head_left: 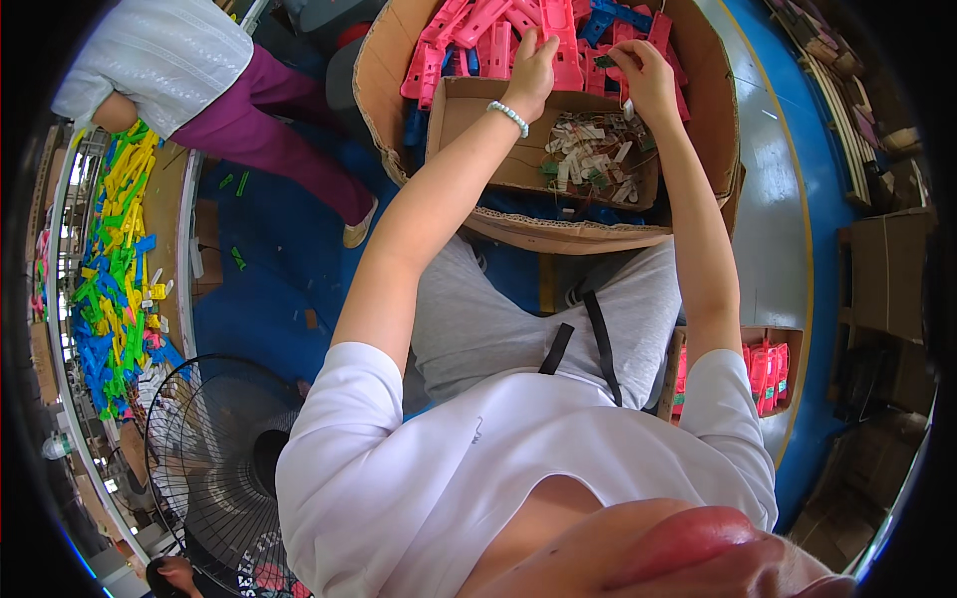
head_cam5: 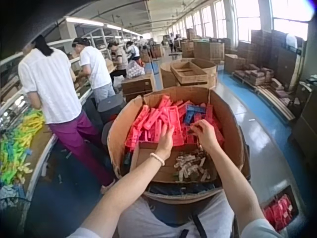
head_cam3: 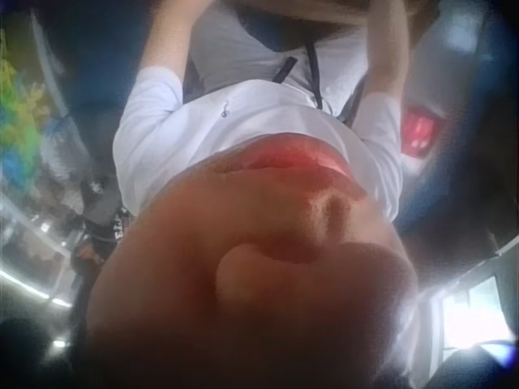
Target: The person assembles toy components by taking circuit boards and wiring from a box, fitting them into plastic toy casings by hand, and placing the assembled units into a separate tray.
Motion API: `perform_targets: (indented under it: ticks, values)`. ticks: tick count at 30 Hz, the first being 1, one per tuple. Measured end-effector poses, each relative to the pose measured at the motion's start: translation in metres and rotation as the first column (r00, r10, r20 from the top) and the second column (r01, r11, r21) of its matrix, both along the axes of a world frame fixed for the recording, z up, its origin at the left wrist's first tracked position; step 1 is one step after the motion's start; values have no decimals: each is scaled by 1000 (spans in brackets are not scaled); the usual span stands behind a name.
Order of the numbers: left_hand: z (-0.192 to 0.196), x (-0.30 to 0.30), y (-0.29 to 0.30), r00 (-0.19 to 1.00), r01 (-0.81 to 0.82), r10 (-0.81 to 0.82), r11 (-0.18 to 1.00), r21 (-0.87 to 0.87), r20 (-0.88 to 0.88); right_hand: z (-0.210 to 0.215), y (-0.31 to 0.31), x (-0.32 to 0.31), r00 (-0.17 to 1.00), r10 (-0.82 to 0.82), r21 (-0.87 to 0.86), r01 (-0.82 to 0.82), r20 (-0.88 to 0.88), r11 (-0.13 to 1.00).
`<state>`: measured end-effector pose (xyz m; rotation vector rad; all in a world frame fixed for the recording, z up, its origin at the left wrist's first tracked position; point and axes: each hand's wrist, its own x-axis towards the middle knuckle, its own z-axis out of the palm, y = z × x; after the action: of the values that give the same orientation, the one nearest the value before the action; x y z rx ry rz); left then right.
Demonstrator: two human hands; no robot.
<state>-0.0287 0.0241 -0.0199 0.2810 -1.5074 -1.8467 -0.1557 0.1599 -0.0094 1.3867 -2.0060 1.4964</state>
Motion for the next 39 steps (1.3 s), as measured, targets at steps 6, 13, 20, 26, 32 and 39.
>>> perform_targets:
  ticks: [6, 13, 20, 26, 32, 39]
  values:
    - [0, 0, 9, 999, -1, 5, 997, -81, 47, -2, -6, 18, 665, 437, -161, -435, 605, 886]
    - [2, -1, 8, 994, 76, -76, 997, 3, -80, -5, -7, 17, 789, 303, -41, -334, 534, 942]
    - [6, 1, 9, 985, 151, -155, 987, -61, -71, -4, -7, 19, 761, 293, -79, -305, 578, 949]
    - [4, -1, 9, 986, 143, -152, 981, -135, -62, -8, -7, 14, 745, 287, -82, -300, 603, 951]
    - [3, 1, 9, 998, 55, -63, 964, -259, -21, -6, -7, 18, 726, 278, -116, -266, 629, 957]
    - [7, 2, 11, 993, 45, -63, 986, -160, -104, -1, -7, 18, 762, 333, -106, -333, 555, 937]
